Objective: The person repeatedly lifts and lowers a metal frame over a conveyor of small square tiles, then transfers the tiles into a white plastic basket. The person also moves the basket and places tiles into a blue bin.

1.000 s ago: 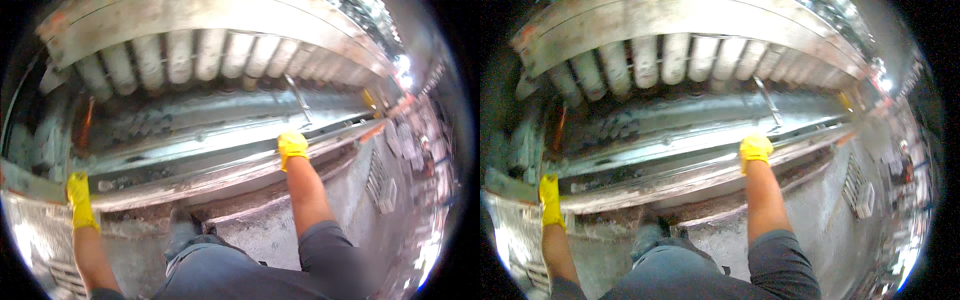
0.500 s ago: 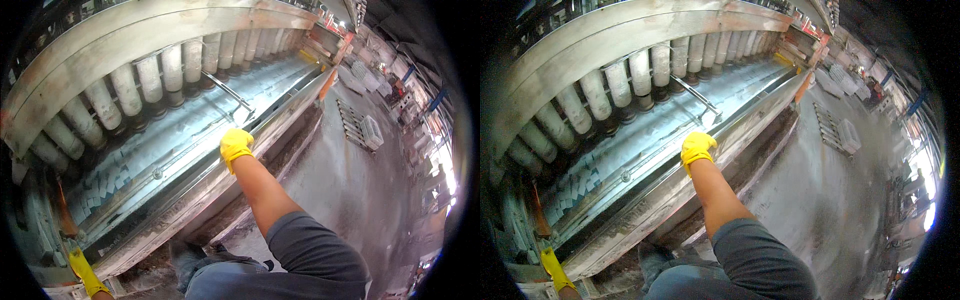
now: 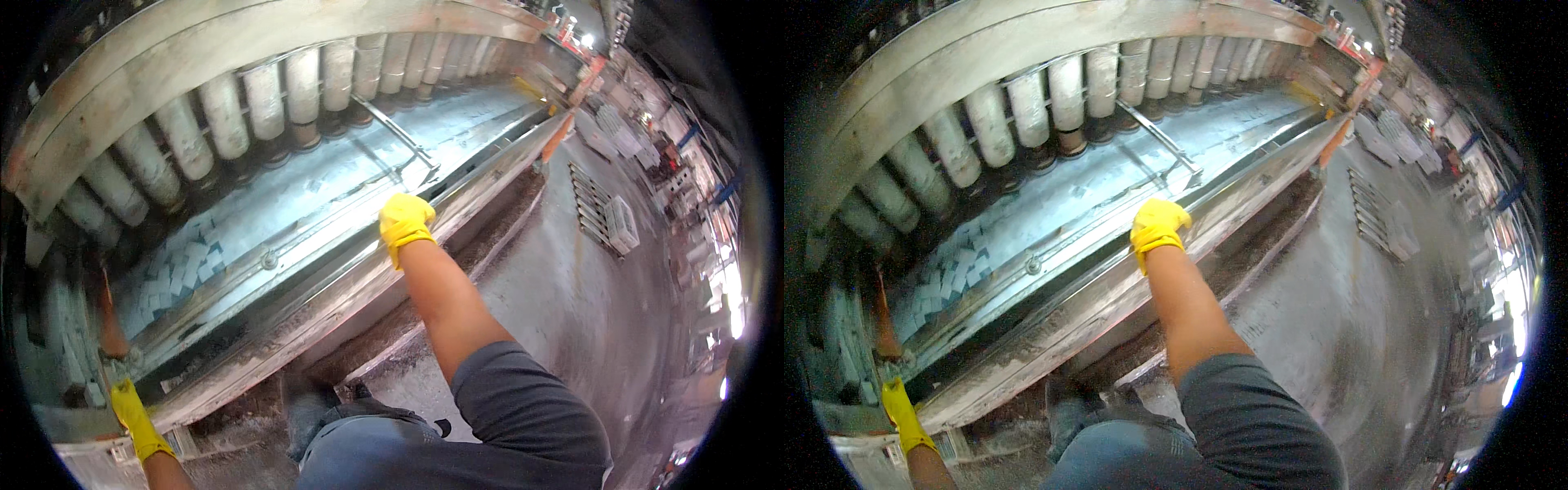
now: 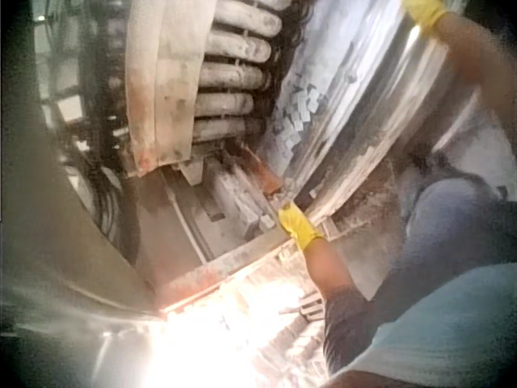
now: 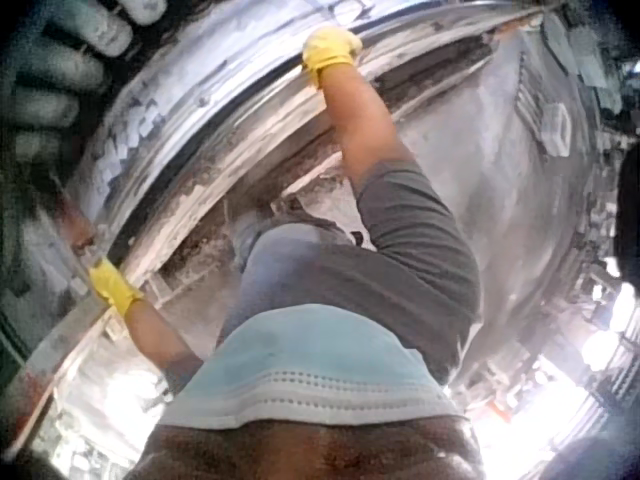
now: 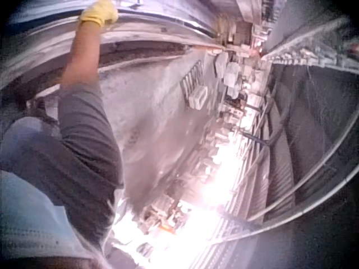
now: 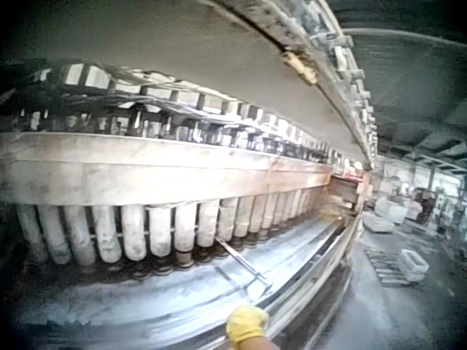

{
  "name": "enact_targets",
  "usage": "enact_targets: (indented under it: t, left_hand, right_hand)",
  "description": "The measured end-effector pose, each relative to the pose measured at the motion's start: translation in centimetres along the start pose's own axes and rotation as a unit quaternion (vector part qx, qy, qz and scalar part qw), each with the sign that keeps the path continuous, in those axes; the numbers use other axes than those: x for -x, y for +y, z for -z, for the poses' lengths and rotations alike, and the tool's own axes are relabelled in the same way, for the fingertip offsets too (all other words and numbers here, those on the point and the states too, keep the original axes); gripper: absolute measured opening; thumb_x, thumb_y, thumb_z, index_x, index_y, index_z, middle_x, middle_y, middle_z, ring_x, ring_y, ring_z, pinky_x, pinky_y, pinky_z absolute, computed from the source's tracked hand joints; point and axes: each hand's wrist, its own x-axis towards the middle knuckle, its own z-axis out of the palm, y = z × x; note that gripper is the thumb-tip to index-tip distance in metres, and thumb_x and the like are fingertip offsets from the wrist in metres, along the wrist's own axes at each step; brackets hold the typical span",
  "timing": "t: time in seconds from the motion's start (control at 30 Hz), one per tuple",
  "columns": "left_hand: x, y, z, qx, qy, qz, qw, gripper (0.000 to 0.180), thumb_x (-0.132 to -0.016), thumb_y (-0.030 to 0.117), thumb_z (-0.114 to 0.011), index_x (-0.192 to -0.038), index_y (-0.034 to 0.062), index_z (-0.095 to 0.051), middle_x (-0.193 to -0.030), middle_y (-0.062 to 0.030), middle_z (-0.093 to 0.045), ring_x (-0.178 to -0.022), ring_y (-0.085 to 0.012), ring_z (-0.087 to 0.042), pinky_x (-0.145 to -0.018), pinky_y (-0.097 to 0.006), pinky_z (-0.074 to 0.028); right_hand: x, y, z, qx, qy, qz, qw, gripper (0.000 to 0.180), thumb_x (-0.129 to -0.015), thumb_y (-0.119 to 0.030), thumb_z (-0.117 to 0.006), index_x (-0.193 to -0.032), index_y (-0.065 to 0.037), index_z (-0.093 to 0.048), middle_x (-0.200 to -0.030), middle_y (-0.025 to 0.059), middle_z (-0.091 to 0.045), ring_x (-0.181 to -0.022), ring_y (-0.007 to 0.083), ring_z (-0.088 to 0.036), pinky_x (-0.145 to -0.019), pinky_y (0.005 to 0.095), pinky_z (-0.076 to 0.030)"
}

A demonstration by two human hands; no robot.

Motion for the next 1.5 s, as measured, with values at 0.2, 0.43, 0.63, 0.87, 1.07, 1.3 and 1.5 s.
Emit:
enact_targets:
  t: [0.2, 0.43, 0.63, 0.87, 1.07, 1.3, 1.5]
  left_hand:
    - [-1.7, -5.1, -1.7, 0.032, 0.017, -0.037, 0.999, 0.044, -0.096, 0.044, -0.071, -0.113, 0.0040, -0.074, -0.109, -0.0214, -0.077, -0.102, -0.0434, -0.072, -0.087, -0.051, -0.055]
    - [1.4, 1.2, 2.1, -0.038, 0.012, -0.033, 0.999, 0.051, -0.093, 0.054, -0.070, -0.111, 0.0069, -0.076, -0.110, -0.0240, -0.076, -0.106, -0.0462, -0.071, -0.090, -0.053, -0.057]
    - [0.5, -1.9, -0.1, 0.015, 0.038, -0.001, 0.999, 0.051, -0.093, 0.048, -0.068, -0.121, 0.0066, -0.073, -0.117, -0.0221, -0.076, -0.113, -0.0428, -0.071, -0.094, -0.051, -0.056]
    - [1.2, -0.5, -0.1, -0.002, 0.054, 0.016, 0.998, 0.048, -0.093, 0.049, -0.072, -0.118, 0.0085, -0.075, -0.114, -0.0162, -0.078, -0.109, -0.0386, -0.073, -0.091, -0.049, -0.057]
    - [0.7, 0.0, 0.7, 0.004, -0.009, 0.059, 0.998, 0.058, -0.094, 0.053, -0.069, -0.132, 0.0089, -0.070, -0.132, -0.0196, -0.072, -0.124, -0.0395, -0.067, -0.102, -0.051, -0.053]
    - [0.8, -0.4, 1.5, 0.021, -0.001, 0.050, 0.999, 0.055, -0.094, 0.052, -0.068, -0.128, 0.0093, -0.072, -0.129, -0.0174, -0.073, -0.121, -0.0391, -0.068, -0.099, -0.050, -0.055]
    - [0.7, -0.7, 2.0, 0.020, 0.017, 0.031, 0.999, 0.050, -0.094, 0.050, -0.069, -0.122, 0.0100, -0.074, -0.126, -0.0174, -0.074, -0.119, -0.0398, -0.068, -0.096, -0.050, -0.055]
  right_hand:
    - [-0.5, -0.7, -0.7, 0.048, 0.035, 0.047, 0.997, 0.024, -0.095, -0.025, -0.072, -0.115, -0.019, -0.084, -0.118, 0.0069, -0.080, -0.112, 0.0261, -0.076, -0.081, 0.0497, -0.063]
    - [0.3, 0.8, -2.1, 0.188, 0.122, 0.119, 0.967, 0.024, -0.103, -0.025, -0.062, -0.115, -0.016, -0.081, -0.119, 0.0102, -0.077, -0.111, 0.0240, -0.074, -0.086, 0.0410, -0.063]
    - [-3.5, 3.4, -5.3, 0.068, 0.218, 0.272, 0.935, 0.017, -0.094, -0.017, -0.068, -0.101, -0.007, -0.079, -0.111, 0.0232, -0.073, -0.105, 0.0417, -0.072, -0.089, 0.0501, -0.058]
    - [-6.3, 3.9, -6.8, -0.078, 0.185, 0.233, 0.951, 0.013, -0.093, -0.015, -0.069, -0.098, -0.007, -0.079, -0.106, 0.0221, -0.072, -0.101, 0.0402, -0.072, -0.086, 0.0474, -0.058]
    - [-6.3, 5.0, -7.2, 0.055, 0.257, 0.306, 0.915, 0.013, -0.093, -0.016, -0.068, -0.098, -0.008, -0.077, -0.102, 0.0217, -0.071, -0.098, 0.0409, -0.070, -0.084, 0.0488, -0.056]
    - [-6.5, 4.2, -6.1, -0.042, 0.163, 0.256, 0.952, 0.014, -0.092, -0.016, -0.067, -0.094, -0.004, -0.073, -0.103, 0.0227, -0.070, -0.100, 0.0421, -0.067, -0.083, 0.0494, -0.054]
    - [-7.4, 4.7, -6.6, -0.154, 0.150, 0.266, 0.940, 0.024, -0.098, -0.021, -0.059, -0.099, -0.001, -0.072, -0.104, 0.0237, -0.069, -0.098, 0.0416, -0.068, -0.081, 0.0490, -0.055]
